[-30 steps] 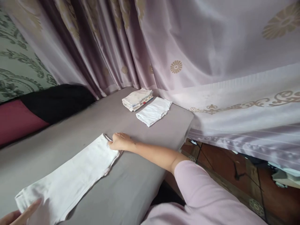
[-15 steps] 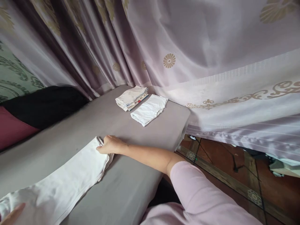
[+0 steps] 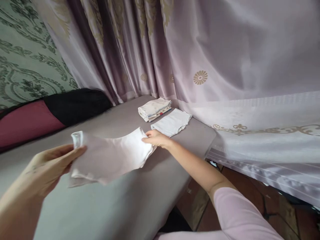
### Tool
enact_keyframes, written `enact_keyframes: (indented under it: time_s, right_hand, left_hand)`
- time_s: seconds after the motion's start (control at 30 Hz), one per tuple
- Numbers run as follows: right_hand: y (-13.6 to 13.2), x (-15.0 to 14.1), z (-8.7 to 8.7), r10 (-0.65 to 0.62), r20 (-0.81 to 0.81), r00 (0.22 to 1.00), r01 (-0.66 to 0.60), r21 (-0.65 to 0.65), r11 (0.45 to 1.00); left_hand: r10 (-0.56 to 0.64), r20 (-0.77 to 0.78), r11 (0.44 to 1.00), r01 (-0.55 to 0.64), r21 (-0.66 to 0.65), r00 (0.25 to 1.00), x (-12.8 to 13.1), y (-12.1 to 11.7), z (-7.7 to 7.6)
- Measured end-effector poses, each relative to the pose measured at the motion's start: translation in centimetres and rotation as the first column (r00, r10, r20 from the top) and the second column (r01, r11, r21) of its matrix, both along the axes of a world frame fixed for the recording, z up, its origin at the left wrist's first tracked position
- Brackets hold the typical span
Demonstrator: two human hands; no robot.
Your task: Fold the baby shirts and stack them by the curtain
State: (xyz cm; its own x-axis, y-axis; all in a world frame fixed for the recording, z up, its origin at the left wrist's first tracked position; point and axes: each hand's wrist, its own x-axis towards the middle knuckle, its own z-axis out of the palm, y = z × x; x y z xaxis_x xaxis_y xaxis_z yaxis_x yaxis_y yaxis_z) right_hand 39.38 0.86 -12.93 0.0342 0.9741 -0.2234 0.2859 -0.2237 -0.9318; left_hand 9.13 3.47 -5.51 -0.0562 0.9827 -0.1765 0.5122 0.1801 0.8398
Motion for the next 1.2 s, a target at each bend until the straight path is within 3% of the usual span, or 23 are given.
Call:
enact_keyframes:
  time_s: [0.1,0.17,0.23,0.33,0.53,0.67,0.87,1.2]
  right_hand:
    - [-0.5,5.4,1.5,-0.139,0.054,0.989,0.138,0.023,0.99]
    - [-0.5,9.1,2.4,-0.248,0.176,0.953,0.246,0.034,0.969]
    - [0.0,12.5,3.3,-0.339,0.39,0.856,0.349,0.048,0.936]
    - [1.2,16.6,4.5,-0.358,0.586,0.727,0.4,0.062,0.914]
    - [4.4,21.7,5.9,-0.341,0.728,0.595,0.418,0.082,0.905]
    - [5.5,23.5,5.3,-0.304,0.812,0.499,0.42,0.08,0.904]
    - [5.1,23.6,2.5,-0.289,0.896,0.338,0.432,0.125,0.893]
    - [5.8,22.5,-1.0,-0.275,0.947,0.164,0.391,0.193,0.9]
  left_hand:
    - [-0.053,0.34,0.994,0.083,-0.075,0.939,5.6,0.3,-0.2]
    - [-0.135,0.451,0.982,0.181,-0.06,0.882,9.4,0.4,-1.0]
    - [-0.175,0.516,0.972,0.23,-0.043,0.839,13.0,0.6,-2.2]
    - [-0.181,0.629,0.964,0.263,-0.04,0.756,18.2,1.1,-4.4]
    - [-0.05,0.784,0.966,0.229,-0.119,0.619,25.5,2.2,-8.0]
    - [-0.003,0.81,0.954,0.243,-0.173,0.587,27.4,2.8,-10.1]
    - [-0.023,0.772,0.954,0.244,-0.172,0.636,27.6,3.3,-13.1]
    - [-0.116,0.748,0.958,0.273,-0.091,0.653,27.4,3.3,-14.5]
